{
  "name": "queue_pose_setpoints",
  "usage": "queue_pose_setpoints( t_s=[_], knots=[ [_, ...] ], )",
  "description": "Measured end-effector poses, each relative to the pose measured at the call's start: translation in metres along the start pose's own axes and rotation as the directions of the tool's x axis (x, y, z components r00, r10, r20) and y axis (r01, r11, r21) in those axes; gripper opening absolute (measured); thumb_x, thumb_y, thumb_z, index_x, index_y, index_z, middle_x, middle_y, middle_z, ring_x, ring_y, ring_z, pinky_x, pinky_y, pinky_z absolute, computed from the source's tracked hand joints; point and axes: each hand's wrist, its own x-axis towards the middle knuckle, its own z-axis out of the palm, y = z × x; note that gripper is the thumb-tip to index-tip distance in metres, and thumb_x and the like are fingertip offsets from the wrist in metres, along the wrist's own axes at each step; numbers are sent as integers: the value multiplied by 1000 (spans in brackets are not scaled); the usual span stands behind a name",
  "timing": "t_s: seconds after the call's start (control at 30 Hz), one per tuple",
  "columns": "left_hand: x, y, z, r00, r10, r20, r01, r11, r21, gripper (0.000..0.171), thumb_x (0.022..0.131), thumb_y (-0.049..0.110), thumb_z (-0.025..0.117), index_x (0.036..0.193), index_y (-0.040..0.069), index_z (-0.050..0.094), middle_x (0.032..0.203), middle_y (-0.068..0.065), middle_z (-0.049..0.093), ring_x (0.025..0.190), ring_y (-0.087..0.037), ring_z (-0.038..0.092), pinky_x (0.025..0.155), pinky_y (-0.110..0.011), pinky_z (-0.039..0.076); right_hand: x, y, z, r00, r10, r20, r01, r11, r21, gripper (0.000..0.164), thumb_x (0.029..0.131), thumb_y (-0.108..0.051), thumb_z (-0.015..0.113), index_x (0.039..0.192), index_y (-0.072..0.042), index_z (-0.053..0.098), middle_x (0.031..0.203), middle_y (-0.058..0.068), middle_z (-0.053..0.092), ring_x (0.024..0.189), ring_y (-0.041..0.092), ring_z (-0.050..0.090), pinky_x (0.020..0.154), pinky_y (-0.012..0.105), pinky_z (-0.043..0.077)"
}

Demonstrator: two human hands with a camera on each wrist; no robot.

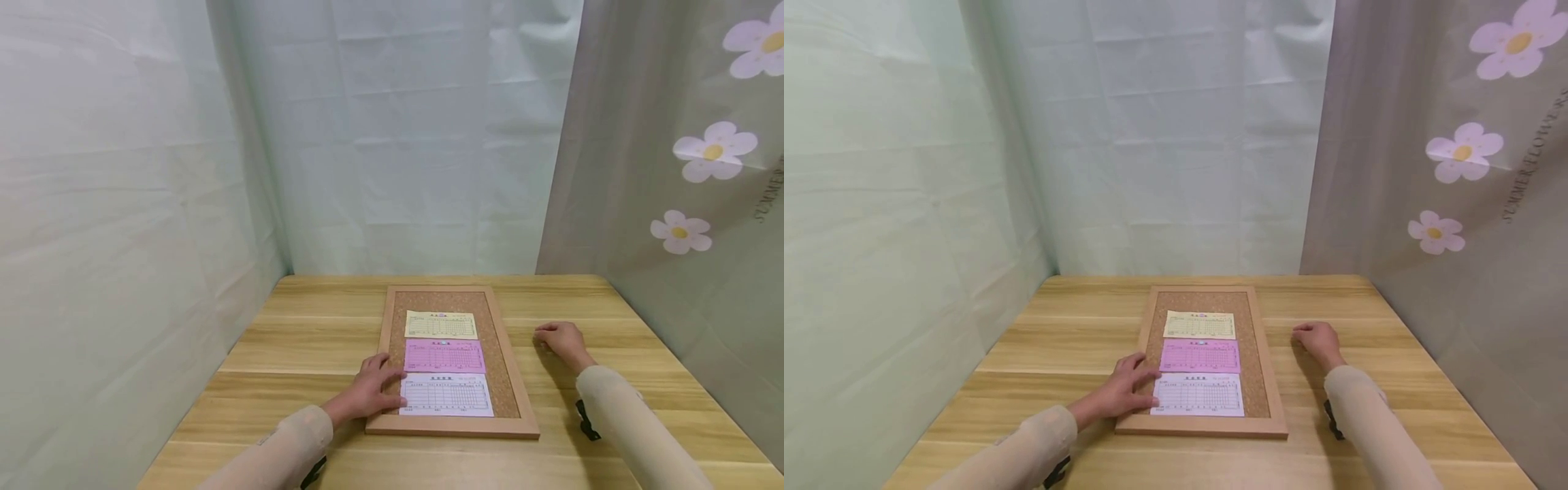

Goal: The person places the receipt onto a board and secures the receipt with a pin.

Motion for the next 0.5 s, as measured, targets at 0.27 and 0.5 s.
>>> queue_pose_setpoints(
  t_s=[0.27, 0.5],
  knots=[
    [0, 2, 1, 1000, -18, 8, 18, 1000, 1, 47, 86, 37, 78, 126, 17, 63, 155, -25, 23, 142, -45, 16, 108, -66, 22, -1, -1, 3, 1000, -14, -7, 15, 999, 46, 30, 94, -7, 61, 114, 15, 65, 88, 15, 71, 71, 14, 63, 60, 25, 50],
    [-1, 3, 0, 1000, -21, 8, 21, 1000, -3, 46, 87, 38, 77, 126, 18, 63, 155, -25, 23, 143, -44, 16, 108, -66, 23, -4, -9, 3, 999, -40, 32, 38, 996, 83, 32, 97, -4, 58, 119, 19, 60, 97, 22, 71, 77, 14, 65, 63, 24, 51]
  ],
)
